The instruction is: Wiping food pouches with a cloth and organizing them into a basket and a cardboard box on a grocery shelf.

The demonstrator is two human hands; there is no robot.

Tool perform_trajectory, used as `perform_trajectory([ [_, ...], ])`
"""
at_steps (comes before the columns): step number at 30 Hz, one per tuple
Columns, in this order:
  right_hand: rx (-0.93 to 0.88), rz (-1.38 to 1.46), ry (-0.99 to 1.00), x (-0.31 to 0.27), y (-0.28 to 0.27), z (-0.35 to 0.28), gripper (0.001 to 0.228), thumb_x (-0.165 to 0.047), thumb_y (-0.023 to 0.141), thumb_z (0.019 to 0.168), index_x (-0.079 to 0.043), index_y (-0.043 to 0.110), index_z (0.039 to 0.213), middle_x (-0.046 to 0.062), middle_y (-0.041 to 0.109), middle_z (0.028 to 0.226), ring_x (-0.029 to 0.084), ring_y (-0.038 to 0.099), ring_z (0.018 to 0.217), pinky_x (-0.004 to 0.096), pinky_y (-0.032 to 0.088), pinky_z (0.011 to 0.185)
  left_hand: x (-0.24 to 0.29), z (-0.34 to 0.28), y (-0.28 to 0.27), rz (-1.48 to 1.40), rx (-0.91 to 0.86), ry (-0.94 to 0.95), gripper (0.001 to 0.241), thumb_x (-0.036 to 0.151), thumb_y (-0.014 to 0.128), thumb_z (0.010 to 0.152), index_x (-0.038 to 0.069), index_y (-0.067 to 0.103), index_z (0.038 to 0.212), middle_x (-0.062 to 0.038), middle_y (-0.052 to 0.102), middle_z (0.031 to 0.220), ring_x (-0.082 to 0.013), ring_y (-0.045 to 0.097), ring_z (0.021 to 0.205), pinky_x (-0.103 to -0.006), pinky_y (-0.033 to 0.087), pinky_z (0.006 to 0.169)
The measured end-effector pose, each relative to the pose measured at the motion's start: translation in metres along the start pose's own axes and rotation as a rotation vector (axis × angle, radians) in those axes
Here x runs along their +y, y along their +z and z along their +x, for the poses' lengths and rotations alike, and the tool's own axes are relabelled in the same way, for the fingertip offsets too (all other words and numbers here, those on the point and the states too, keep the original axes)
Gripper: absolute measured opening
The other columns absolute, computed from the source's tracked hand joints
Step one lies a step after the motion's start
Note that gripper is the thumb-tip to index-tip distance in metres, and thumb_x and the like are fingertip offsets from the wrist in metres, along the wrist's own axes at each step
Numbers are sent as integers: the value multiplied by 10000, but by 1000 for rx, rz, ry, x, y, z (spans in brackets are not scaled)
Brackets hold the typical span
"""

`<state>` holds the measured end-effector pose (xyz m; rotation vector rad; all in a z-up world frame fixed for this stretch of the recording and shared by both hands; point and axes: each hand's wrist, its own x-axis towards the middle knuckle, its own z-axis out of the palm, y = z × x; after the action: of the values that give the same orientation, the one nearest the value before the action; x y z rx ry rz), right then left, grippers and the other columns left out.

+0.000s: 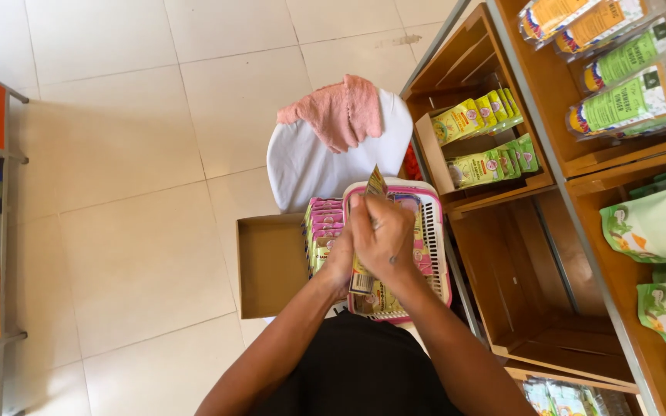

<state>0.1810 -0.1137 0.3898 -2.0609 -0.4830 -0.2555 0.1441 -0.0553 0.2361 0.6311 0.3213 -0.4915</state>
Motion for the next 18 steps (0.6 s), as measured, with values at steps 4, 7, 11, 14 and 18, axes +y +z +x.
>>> perform_trajectory([
  [4, -127, -9, -115, -29, 5, -22, 310, -121, 607, 1016, 6, 556, 737, 121, 544, 636, 222, 558, 533, 374, 423, 518, 9, 0, -6, 37, -10, 184, 566, 551, 364, 1131, 66, 580, 1325, -41, 653, 1016, -142, 621, 899, -313, 558, 761],
  [7, -378, 119, -151, -24, 11, -65, 340, -152, 618, 1010, -45, 568, 691, 101, 544, 614, 216, 570, 534, 368, 441, 531, 53, -12, 12, -68, 110, 102, 576, 545, 342, 1088, 191, 449, 1530, -76, 589, 1056, -197, 553, 889, -357, 504, 715],
  [11, -593, 301, 9, 20, 3, -105, 344, -157, 658, 992, -39, 571, 681, 88, 574, 628, 194, 559, 538, 347, 427, 535, 49, -14, -19, 262, 315, 308, 620, 492, 358, 1091, 210, 310, 1640, -112, 447, 1391, -256, 428, 1230, -404, 373, 966],
  [14, -313, 358, 350, 62, -7, -98, 197, -189, 661, 963, -39, 695, 841, 45, 672, 728, 149, 610, 621, 305, 505, 581, 43, -35, -27, 575, 417, 516, 626, 443, 386, 1110, 156, 263, 1652, -159, 350, 1636, -308, 343, 1505, -419, 266, 1218],
  [18, -499, 113, 559, 95, -2, -71, 341, -287, 686, 976, -42, 615, 1203, 87, 679, 1042, 177, 668, 886, 332, 564, 735, 12, -40, -47, 871, 514, 479, 687, 427, 395, 1073, 83, 221, 1642, -238, 369, 1569, -390, 401, 1422, -437, 306, 1194],
])
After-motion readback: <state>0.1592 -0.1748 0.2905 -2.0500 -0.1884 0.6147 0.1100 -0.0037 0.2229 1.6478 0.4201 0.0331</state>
